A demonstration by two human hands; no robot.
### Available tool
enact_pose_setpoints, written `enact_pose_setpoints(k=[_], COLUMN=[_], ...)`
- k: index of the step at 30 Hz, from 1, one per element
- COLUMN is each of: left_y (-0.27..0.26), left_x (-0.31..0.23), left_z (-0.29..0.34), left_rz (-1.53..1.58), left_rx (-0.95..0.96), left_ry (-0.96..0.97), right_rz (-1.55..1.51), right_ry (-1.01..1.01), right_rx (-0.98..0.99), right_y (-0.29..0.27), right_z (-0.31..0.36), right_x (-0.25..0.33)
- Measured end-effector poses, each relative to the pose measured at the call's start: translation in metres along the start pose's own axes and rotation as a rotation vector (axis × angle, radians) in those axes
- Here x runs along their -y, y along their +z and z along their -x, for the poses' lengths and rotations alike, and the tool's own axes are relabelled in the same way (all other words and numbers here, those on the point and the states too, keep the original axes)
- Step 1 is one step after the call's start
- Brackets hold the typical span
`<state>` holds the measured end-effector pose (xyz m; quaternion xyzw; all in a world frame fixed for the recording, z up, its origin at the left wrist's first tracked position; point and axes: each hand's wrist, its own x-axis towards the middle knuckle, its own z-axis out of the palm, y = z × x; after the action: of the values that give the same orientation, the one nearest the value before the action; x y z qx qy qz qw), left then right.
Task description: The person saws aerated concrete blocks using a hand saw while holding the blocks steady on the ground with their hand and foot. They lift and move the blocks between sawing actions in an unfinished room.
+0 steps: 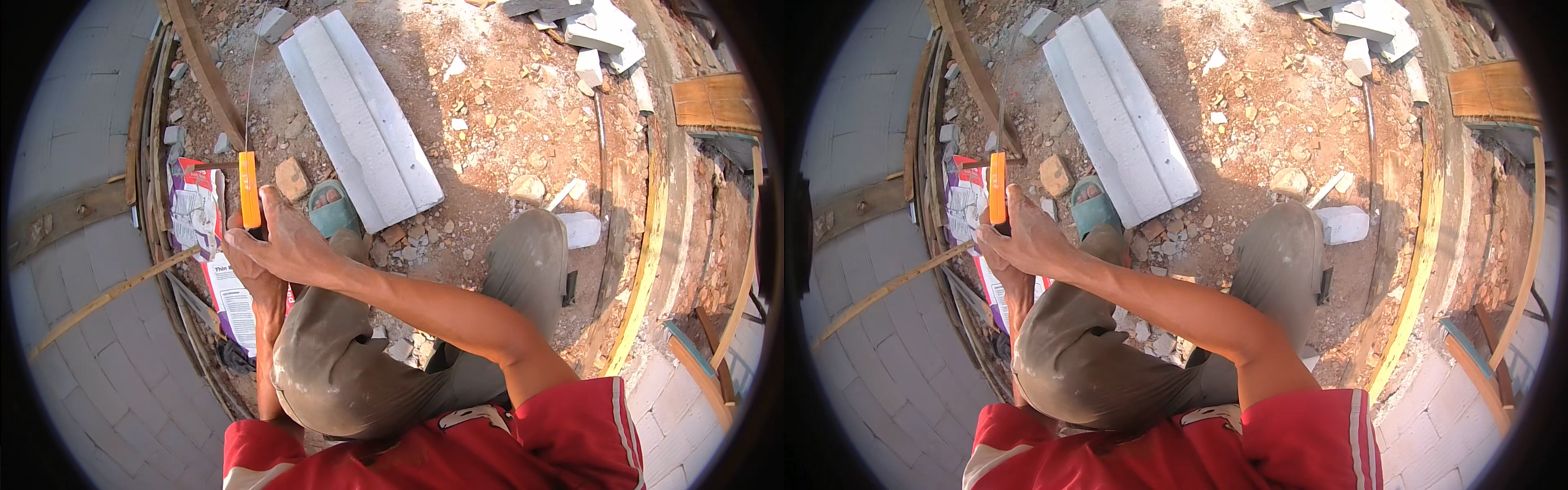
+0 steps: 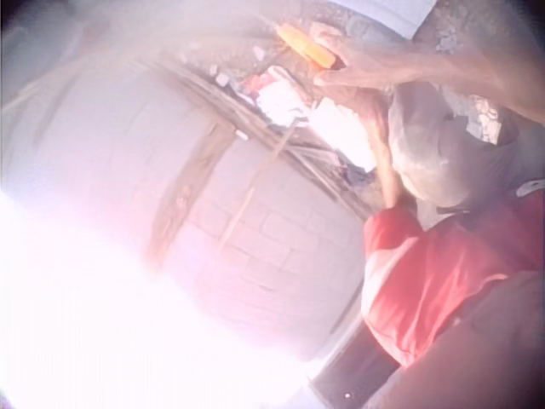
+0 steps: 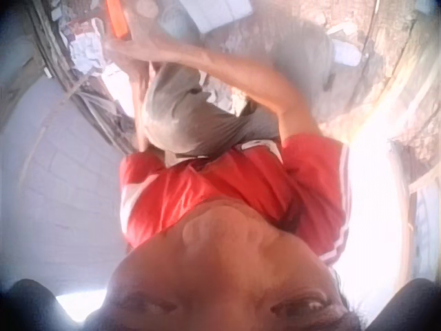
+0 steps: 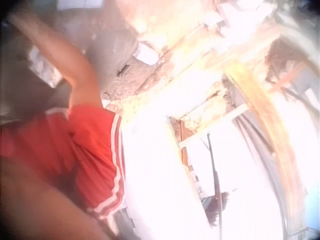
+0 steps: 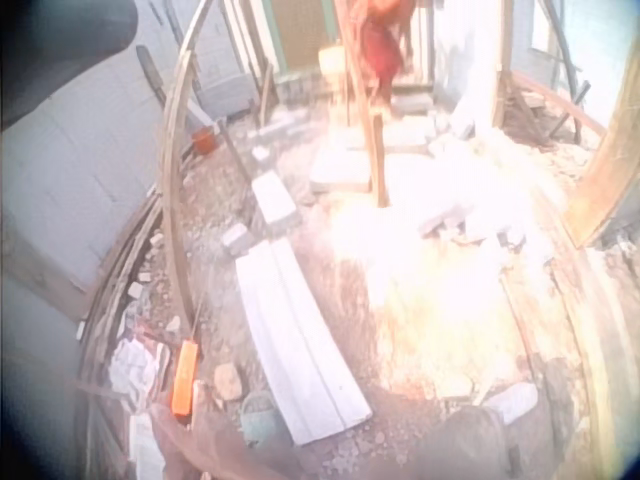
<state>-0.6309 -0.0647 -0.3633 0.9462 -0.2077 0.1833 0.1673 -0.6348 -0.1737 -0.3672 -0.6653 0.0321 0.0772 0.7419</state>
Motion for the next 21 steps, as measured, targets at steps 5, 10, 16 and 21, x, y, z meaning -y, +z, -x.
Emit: enact_pose_setpoints(k=[5,10,16,21], left_y=[0.041,0.074,0.189,0.246], left_x=[-0.01,-0.023,0.036,0.048], left_z=[-0.012,-0.031,-0.075,-0.135], left_rz=[0.423,0.285,0.072,-0.101], left_rx=[0.175,0.329,0.561,0.835], left_ry=[0.166,0.563,0.263,0.14], right_rz=[-0.029,0.49,0.534,0.445], right_ry=[-0.235,-0.298,-0.213,-0.227], right_rx=[-0.448,-0.725,-0.722,-0.665], right_y=[-0.034,-0.139,-0.179,-0.173], right_z=[0.004,0.004,0.017,-0.003], right_x=[-0.005,-0.04,-0.041,-0.046])
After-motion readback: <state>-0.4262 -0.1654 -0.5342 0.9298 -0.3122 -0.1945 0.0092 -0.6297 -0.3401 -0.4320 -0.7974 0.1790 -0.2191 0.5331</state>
